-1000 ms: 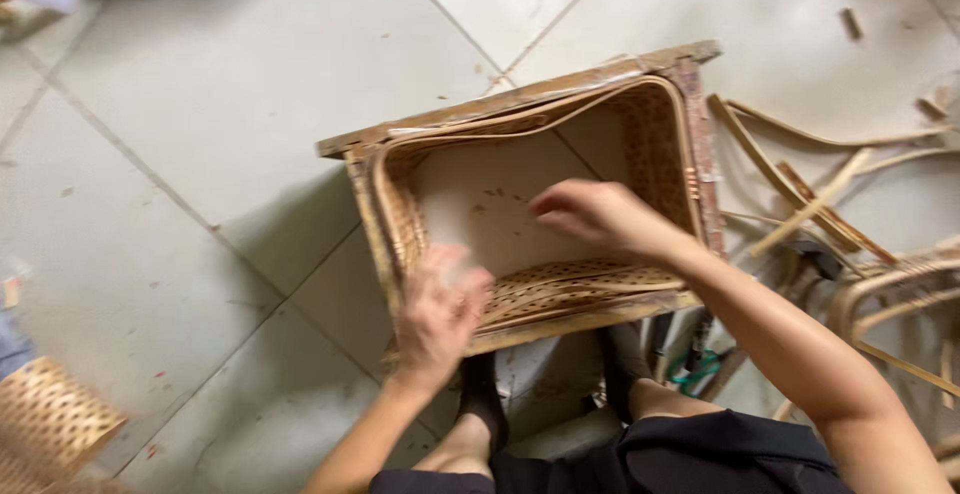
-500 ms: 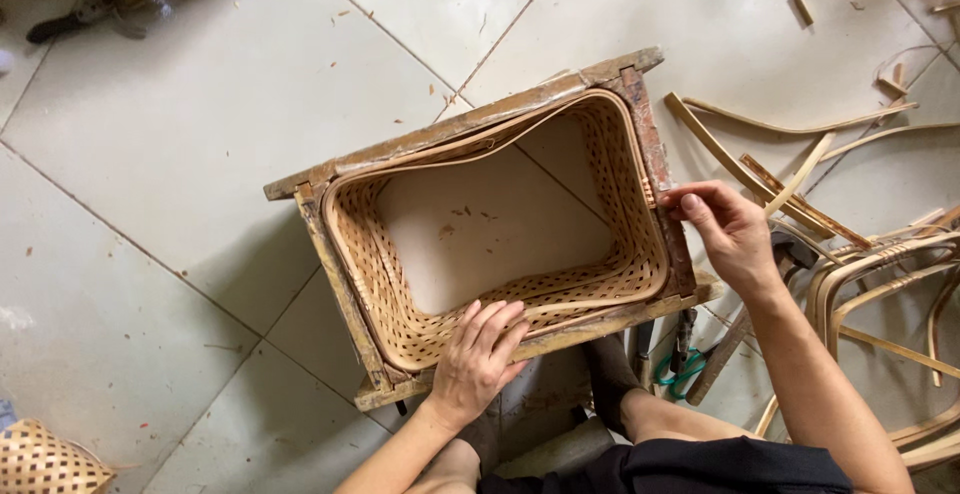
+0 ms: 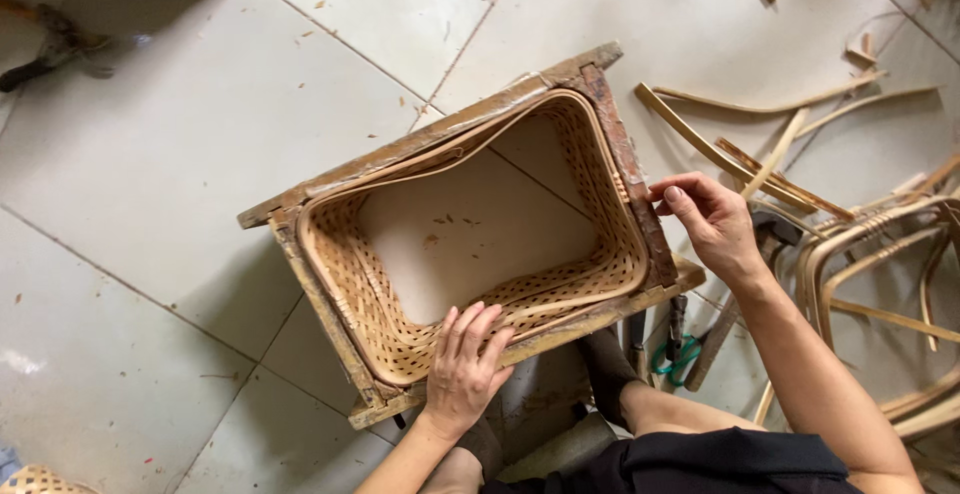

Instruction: The person sits on the floor fitting a woven bamboo sheet inside a wooden basket frame, bending and tucking a flexible bamboo strip around the rim to secure the woven liner, then trimming excess material with scissors. They reposition the frame repeatedly while pressing the liner edges into place.

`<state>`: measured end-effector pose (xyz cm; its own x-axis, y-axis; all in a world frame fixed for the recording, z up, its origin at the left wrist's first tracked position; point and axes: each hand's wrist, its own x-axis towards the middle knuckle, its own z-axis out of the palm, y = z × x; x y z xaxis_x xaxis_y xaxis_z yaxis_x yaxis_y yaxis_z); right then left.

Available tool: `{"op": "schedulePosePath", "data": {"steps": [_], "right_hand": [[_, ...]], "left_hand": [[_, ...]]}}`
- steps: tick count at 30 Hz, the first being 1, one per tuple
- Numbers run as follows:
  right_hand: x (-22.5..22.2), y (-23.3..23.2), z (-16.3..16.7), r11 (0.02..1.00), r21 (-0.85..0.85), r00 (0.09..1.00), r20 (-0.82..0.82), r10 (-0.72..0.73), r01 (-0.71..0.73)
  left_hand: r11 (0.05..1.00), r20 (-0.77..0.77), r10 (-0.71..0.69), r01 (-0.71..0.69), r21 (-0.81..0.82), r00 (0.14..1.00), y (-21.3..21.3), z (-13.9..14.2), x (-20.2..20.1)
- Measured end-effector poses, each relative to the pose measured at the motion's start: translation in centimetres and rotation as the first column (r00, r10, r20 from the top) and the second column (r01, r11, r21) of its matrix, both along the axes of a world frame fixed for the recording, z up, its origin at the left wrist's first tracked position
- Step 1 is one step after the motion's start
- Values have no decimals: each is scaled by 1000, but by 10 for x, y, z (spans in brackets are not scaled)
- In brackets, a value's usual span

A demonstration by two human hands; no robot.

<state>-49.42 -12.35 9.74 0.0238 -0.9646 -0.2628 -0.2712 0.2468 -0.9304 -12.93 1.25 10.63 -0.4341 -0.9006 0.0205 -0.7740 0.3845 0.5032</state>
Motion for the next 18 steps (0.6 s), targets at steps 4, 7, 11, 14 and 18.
{"op": "schedulePosePath", "data": {"steps": [4, 7, 11, 14, 18], "right_hand": [[-7, 9, -3, 1000, 27, 998, -62, -10, 12], [-8, 15, -7, 999, 47, 997, -73, 5, -2], [-13, 22, -13, 997, 80, 998, -65, 4, 1], [-22, 25, -16, 994, 103, 999, -43, -18, 23], [-38, 30, -20, 990, 123, 994, -102, -50, 62]], "left_hand": [[996, -130, 47, -55, -64, 990, 0, 0, -4], [994, -142, 19, -34, -104, 990, -1, -1, -4], [998, -155, -5, -5, -65, 988, 0, -3, 0], [998, -120, -22, 15, -62, 993, 3, -4, 0], [999, -178, 46, -46, 3, 983, -4, -7, -6]]}}
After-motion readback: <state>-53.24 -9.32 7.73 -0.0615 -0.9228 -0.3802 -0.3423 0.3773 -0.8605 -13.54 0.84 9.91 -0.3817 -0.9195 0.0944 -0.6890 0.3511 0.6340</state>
